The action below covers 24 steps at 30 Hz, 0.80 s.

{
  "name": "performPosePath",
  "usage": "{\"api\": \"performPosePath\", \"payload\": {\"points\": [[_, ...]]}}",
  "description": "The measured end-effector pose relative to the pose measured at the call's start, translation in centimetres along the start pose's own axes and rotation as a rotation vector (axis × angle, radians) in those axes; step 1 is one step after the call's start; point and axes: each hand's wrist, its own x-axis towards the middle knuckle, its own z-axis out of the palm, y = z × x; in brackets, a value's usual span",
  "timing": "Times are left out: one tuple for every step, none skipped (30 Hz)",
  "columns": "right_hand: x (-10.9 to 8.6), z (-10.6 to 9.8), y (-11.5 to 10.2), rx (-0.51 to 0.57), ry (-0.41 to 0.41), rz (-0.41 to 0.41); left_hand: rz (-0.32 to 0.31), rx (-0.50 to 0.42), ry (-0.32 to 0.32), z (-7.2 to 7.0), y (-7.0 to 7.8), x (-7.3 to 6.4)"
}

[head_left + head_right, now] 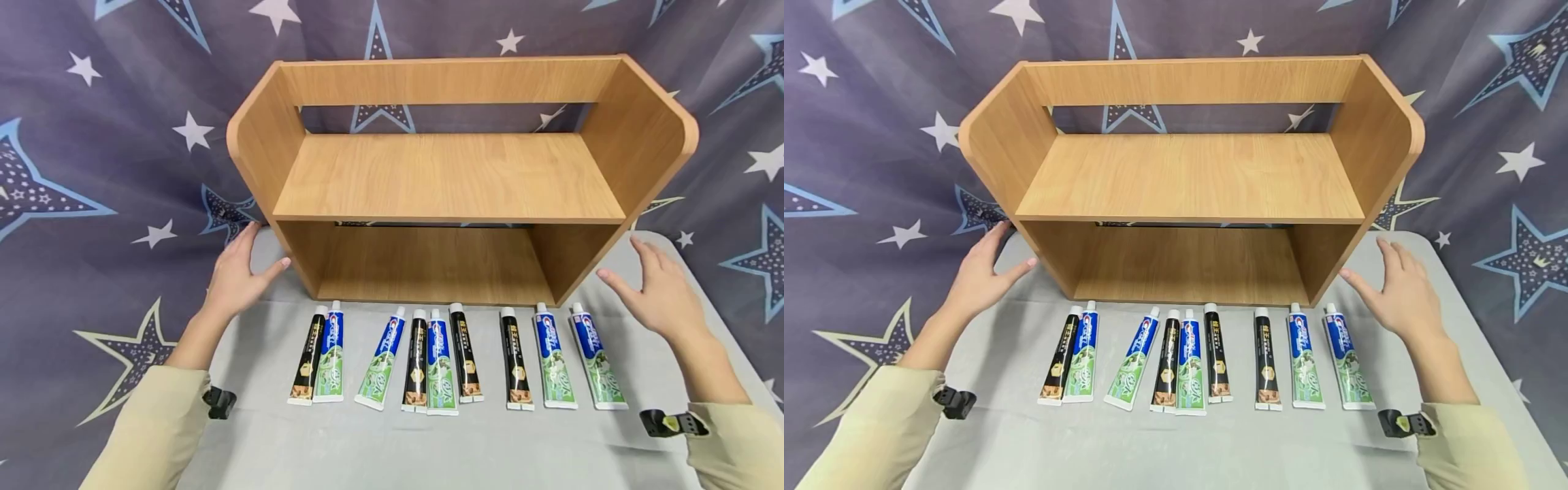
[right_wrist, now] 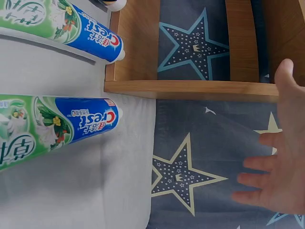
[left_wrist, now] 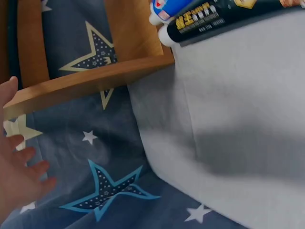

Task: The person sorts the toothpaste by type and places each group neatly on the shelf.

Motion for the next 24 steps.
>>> {"api": "performPosePath", "payload": {"points": [[-0.1,0.1,0.1,0.002,-0.015,0.01,0.002,-0.044,-0.002,0.1,0.0,0.1],[-0.2,0.2,0.1,0.005,-0.027,0.019,0.003,-0.085,-0.004,0.2,0.0,0.2],[-0.3,0.2,0.2,0.007,-0.041,0.027,0.001,-0.122,-0.005,0.3,0.1,0.3],[-0.3,0.3,0.3,0.011,-0.053,0.032,0.001,-0.153,-0.006,0.4,0.2,0.3],[-0.4,0.4,0.3,0.011,-0.064,0.038,0.001,-0.176,-0.003,0.5,0.3,0.4],[-0.4,0.5,0.4,0.01,-0.075,0.042,-0.001,-0.198,0.0,0.6,0.4,0.5],[-0.6,0.6,0.4,0.005,-0.085,0.046,0.001,-0.217,0.006,0.7,0.5,0.5],[-0.7,0.8,0.4,0.001,-0.093,0.048,0.007,-0.239,0.014,0.8,0.6,0.6],[-0.8,1.1,0.5,-0.003,-0.103,0.051,0.012,-0.263,0.022,0.9,0.6,0.7],[-0.9,1.2,0.6,-0.007,-0.113,0.051,0.019,-0.287,0.033,1.0,0.7,0.8],[-1.0,1.4,0.6,-0.014,-0.122,0.051,0.023,-0.312,0.041,1.1,0.7,0.9],[-1.1,1.6,0.7,-0.02,-0.129,0.05,0.025,-0.332,0.047,1.1,0.7,1.1],[-1.2,1.8,0.7,-0.025,-0.137,0.049,0.026,-0.352,0.052,1.2,0.8,1.2],[-1.4,2.1,0.8,-0.028,-0.142,0.046,0.025,-0.374,0.056,1.2,0.8,1.2],[-1.5,2.3,0.8,-0.03,-0.146,0.039,0.019,-0.393,0.057,1.2,0.7,1.3],[-1.7,2.5,0.9,-0.034,-0.15,0.033,0.014,-0.409,0.058,1.2,0.7,1.4],[-1.9,2.7,1.0,-0.04,-0.155,0.027,0.007,-0.426,0.058,1.2,0.7,1.4],[-2.0,2.9,1.1,-0.042,-0.161,0.022,0.0,-0.442,0.059,1.2,0.7,1.4],[-2.2,3.1,1.3,-0.046,-0.169,0.017,-0.006,-0.461,0.06,1.2,0.7,1.4],[-2.4,3.3,1.4,-0.051,-0.18,0.014,-0.011,-0.476,0.061,1.2,0.7,1.4],[-2.6,3.4,1.6,-0.054,-0.194,0.012,-0.016,-0.488,0.063,1.2,0.7,1.3],[-2.8,3.6,1.7,-0.056,-0.205,0.009,-0.019,-0.502,0.065,1.2,0.7,1.3],[-3.1,3.8,1.8,-0.055,-0.215,0.004,-0.024,-0.51,0.068,1.2,0.7,1.2],[-3.3,4.0,1.9,-0.052,-0.222,-0.002,-0.026,-0.518,0.071,1.2,0.7,1.2]]}}
